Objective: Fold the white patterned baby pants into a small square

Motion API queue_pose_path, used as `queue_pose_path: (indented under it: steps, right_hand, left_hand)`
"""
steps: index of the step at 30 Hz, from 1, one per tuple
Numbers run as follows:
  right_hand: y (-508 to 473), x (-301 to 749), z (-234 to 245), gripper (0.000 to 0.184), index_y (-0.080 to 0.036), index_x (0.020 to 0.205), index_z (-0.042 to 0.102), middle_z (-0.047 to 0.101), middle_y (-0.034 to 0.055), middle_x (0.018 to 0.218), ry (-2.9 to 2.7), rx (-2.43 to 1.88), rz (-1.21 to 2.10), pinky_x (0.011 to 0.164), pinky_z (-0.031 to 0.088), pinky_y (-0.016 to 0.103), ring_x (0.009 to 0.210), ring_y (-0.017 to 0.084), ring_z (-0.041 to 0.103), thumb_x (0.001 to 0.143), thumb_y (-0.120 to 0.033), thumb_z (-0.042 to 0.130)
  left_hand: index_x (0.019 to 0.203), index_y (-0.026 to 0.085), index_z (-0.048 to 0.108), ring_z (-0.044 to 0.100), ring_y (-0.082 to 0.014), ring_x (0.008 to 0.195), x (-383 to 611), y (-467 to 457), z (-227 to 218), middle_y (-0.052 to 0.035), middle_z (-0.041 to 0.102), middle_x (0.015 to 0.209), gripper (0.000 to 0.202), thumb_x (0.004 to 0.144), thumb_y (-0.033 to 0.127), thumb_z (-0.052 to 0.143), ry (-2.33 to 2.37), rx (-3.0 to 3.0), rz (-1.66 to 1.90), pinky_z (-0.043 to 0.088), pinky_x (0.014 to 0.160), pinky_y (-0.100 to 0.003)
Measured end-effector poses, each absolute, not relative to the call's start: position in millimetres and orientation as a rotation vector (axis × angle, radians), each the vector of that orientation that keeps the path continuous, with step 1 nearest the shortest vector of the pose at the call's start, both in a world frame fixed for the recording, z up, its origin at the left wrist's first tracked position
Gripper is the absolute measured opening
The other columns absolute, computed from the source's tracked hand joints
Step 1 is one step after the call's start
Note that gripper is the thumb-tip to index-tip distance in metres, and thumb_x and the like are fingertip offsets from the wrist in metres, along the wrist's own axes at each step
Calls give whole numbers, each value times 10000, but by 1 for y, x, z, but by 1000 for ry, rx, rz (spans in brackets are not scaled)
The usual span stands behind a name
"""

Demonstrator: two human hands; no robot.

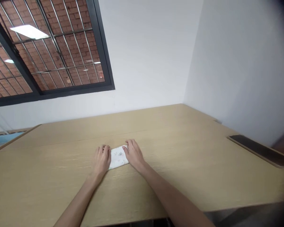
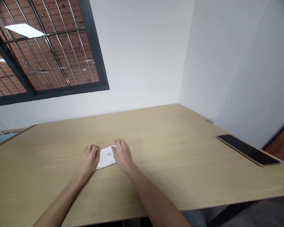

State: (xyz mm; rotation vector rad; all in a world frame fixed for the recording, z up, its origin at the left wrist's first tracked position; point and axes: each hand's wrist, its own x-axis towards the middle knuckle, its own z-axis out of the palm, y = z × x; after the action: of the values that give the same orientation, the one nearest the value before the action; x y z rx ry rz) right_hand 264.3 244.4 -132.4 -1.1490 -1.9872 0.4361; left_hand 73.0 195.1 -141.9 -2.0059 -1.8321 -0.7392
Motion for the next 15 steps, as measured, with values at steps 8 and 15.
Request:
queue_pose_path:
  steps: [8, 15]
  right_hand:
    - [213, 266, -120, 548, -155, 1564, 320, 338, 96, 1620, -2461, -664, 355, 1244, 219, 427, 1508, 207, 266, 1084, -400, 220]
    - [222, 268, -136, 660, -128, 1571, 310, 301, 137, 1623, -2543, -835, 335, 1253, 137, 506, 1531, 263, 201, 1063, -538, 216]
  left_hand:
    - [1507, 138, 346, 344, -305, 1470, 103, 176, -177, -175, 431, 1544, 559, 969, 280, 402, -1612, -2311, -658, 348, 1172, -529]
    - [1559, 33, 189, 150, -356, 1531, 84, 173, -182, -271, 230, 1617, 741, 1003, 499, 337, -1873, -2262, -521, 271, 1201, -578]
